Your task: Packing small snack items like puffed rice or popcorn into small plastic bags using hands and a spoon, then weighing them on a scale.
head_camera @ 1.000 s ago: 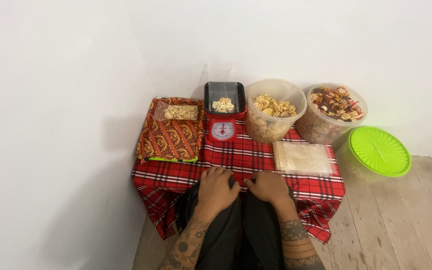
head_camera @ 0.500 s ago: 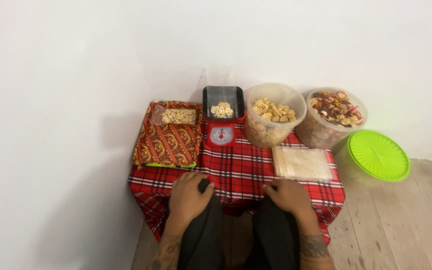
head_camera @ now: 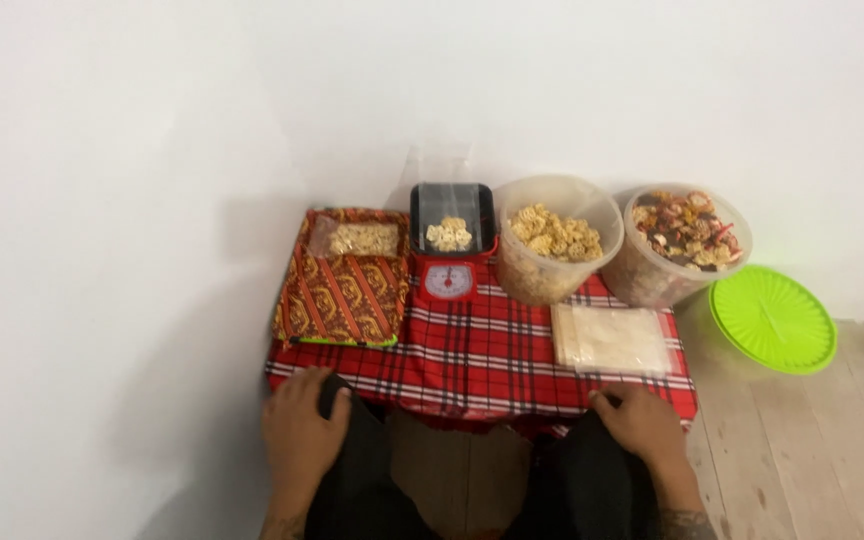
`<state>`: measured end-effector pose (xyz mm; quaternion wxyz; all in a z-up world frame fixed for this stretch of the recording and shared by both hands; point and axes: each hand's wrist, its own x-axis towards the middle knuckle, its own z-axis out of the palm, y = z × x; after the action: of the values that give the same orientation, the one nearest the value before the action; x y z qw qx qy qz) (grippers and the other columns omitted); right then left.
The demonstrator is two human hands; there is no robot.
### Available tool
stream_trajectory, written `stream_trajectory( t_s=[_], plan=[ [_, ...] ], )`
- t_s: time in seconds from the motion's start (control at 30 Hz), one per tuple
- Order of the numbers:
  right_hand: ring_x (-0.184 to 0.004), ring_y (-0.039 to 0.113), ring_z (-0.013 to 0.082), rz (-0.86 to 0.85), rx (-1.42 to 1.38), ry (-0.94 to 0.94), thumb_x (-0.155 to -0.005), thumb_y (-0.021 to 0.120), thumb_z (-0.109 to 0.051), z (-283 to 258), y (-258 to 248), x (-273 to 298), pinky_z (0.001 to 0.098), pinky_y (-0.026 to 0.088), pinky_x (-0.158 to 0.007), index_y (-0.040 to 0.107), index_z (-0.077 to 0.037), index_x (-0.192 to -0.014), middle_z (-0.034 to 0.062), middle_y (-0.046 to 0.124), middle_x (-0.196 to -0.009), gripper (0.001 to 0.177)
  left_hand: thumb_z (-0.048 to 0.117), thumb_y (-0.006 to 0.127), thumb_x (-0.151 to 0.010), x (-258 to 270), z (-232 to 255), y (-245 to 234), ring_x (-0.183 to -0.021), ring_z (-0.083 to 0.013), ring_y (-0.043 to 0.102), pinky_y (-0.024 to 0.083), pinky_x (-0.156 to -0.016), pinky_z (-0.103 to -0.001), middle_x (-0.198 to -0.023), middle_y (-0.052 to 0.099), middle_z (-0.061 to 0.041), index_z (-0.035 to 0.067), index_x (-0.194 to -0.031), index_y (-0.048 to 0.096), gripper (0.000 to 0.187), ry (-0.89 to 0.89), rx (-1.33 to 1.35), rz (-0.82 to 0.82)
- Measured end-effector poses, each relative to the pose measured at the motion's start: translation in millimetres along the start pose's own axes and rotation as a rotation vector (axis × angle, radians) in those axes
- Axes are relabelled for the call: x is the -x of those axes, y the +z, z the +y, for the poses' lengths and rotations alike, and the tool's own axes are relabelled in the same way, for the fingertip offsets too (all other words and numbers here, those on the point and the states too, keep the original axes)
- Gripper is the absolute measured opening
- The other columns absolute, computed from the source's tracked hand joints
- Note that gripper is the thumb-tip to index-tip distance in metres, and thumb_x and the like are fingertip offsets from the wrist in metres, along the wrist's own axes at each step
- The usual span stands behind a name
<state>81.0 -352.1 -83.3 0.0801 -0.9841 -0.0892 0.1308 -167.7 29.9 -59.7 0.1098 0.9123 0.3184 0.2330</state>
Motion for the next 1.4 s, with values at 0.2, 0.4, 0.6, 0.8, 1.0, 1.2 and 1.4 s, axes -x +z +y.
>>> stream_trajectory(
  t_s=[0.2,0.4,0.6,0.8,1.0,1.2,1.4],
  plan=[
    [-0.101,0.075,0.0268,-0.075,0.025,0.115,-0.090,0.055,-0.058,35,-2,-5,0.0363,0.060,-0.087,0.079,-0.032,-0.113,0.0003,0.080,-0.108,0.041,0.045,0.063,-0.088,14,-23,9,-0.133,-0.0309,0.054,0.040,-0.110,-0.046,-0.138,0.062,-0.010,0.009,-0.131,0.063,0.056,-0.121,-0.120,0.022],
    [-0.101,0.075,0.0239,-0.093,0.026,0.181,-0.089,0.057,-0.057,38,-5,-5,0.0340,0.059,-0.088,0.080,-0.034,-0.109,-0.0021,0.082,-0.103,0.038,0.049,0.061,-0.086,19,-15,19,-0.136,-0.0308,0.052,0.039,-0.114,-0.046,-0.141,0.059,-0.010,0.010,-0.136,0.059,0.064,-0.123,-0.268,0.028],
    [-0.101,0.076,0.0260,-0.102,0.041,0.248,-0.089,0.056,-0.059,47,-1,-15,0.0360,0.061,-0.087,0.080,-0.035,-0.109,-0.0008,0.082,-0.105,0.039,0.055,0.059,-0.084,5,-20,35,-0.139,-0.0297,0.050,0.038,-0.116,-0.050,-0.142,0.059,-0.008,0.015,-0.134,0.061,0.064,-0.244,-0.286,-0.101],
    [-0.103,0.076,0.0228,-0.006,0.104,0.275,-0.087,0.057,-0.062,69,26,-21,0.0333,0.061,-0.089,0.079,-0.037,-0.108,-0.0063,0.081,-0.107,0.039,0.050,0.067,-0.076,-4,-35,45,-0.126,-0.0287,0.059,0.045,-0.108,-0.045,-0.137,0.062,-0.007,0.017,-0.133,0.064,0.066,-0.169,-0.277,0.014],
    [-0.098,0.075,0.0335,0.013,0.078,0.309,-0.096,0.049,-0.054,43,12,-21,0.0407,0.061,-0.086,0.079,-0.025,-0.106,0.0057,0.081,-0.104,0.043,0.060,0.056,-0.085,-20,-29,54,-0.130,-0.0248,0.057,0.045,-0.109,-0.044,-0.135,0.064,0.001,0.023,-0.128,0.067,0.058,-0.295,-0.404,-0.152],
    [-0.095,0.074,0.0393,0.043,-0.034,0.188,-0.103,0.038,-0.052,37,10,-32,0.0462,0.059,-0.081,0.069,-0.020,-0.121,0.0137,0.080,-0.102,0.048,0.047,0.044,-0.100,-24,-25,45,-0.130,-0.0251,0.056,0.042,-0.109,-0.044,-0.135,0.065,-0.001,0.016,-0.128,0.067,0.047,-0.205,-0.326,-0.138],
    [-0.061,0.063,0.0376,0.268,-0.232,-0.016,-0.101,0.055,-0.039,36,12,-33,0.0452,0.049,-0.061,0.069,-0.003,-0.081,0.0178,0.069,-0.070,0.044,0.047,0.058,-0.092,-32,-6,42,-0.123,-0.0281,0.055,0.038,-0.107,-0.048,-0.125,0.067,-0.006,0.010,-0.120,0.069,0.047,-0.251,-0.268,-0.141]
  ],
)
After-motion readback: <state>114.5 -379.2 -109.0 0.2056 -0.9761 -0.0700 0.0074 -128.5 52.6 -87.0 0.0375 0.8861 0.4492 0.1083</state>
